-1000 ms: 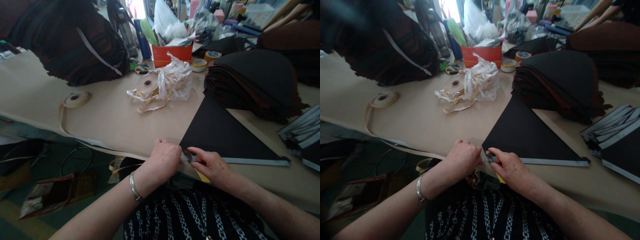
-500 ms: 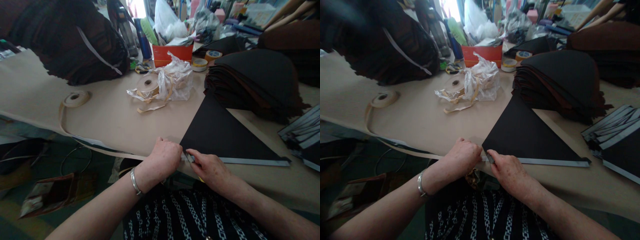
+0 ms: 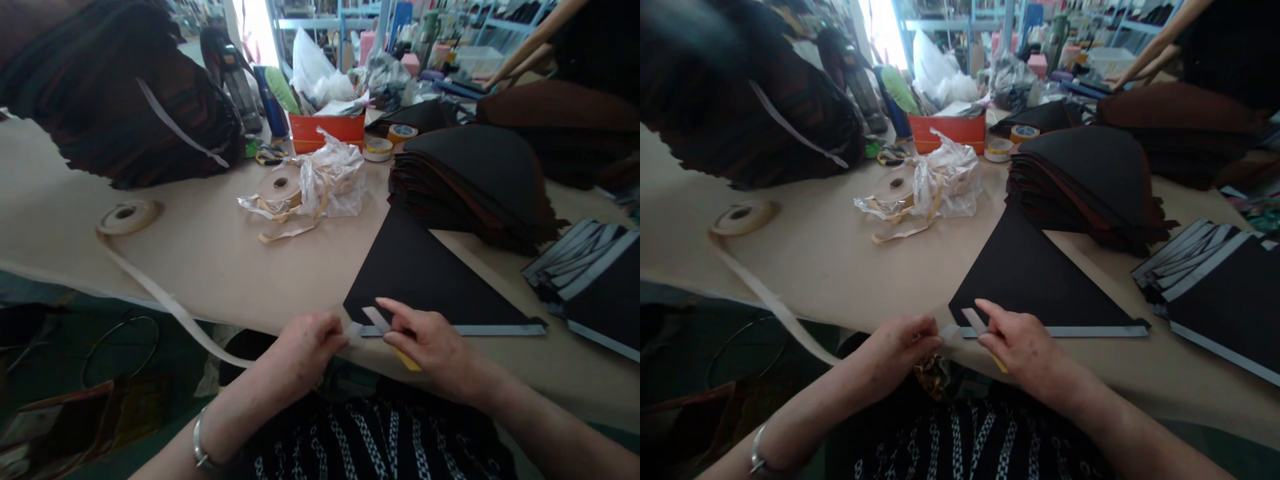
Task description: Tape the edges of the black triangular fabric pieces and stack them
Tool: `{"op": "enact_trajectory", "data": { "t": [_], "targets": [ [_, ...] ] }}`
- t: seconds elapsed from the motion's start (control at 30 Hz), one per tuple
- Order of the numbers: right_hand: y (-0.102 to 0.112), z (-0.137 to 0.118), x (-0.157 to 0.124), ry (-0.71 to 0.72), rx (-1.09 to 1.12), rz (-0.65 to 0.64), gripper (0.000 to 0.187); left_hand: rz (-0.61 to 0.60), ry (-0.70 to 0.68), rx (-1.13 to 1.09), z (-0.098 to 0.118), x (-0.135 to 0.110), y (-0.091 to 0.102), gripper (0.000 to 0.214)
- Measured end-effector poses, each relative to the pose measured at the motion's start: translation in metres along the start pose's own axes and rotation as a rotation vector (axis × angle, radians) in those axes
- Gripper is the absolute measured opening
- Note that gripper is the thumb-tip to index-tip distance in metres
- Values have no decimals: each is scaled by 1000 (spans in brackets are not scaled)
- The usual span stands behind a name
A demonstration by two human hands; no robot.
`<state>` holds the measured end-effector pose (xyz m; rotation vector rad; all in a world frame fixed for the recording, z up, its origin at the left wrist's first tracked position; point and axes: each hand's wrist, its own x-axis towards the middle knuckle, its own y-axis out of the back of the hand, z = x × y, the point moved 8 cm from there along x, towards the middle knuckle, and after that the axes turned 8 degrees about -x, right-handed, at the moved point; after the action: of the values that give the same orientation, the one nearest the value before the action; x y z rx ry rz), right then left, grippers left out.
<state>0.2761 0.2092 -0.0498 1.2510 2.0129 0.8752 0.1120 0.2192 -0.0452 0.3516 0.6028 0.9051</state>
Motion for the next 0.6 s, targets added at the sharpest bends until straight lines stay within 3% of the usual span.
{"op": "enact_trajectory", "data": {
  "t": [0.1,0.17,0.27,0.43,0.5,0.6],
  "targets": [
    [46,45,-13,-109,128,82,27,50,6,-115,-13,-1,8,25],
    [74,86,-21,-200,197,170,27,51,1,-219,-20,1,5,27],
    [101,138,-25,-267,74,250,26,21,8,-311,-24,9,-7,25],
    [107,185,-20,-381,-317,207,36,130,-138,34,5,27,-16,14],
    [103,193,-20,-479,-416,169,36,84,-181,198,18,32,-25,14],
    [94,188,-23,-508,-464,82,25,8,-156,352,23,34,-33,17]
  ]
}}
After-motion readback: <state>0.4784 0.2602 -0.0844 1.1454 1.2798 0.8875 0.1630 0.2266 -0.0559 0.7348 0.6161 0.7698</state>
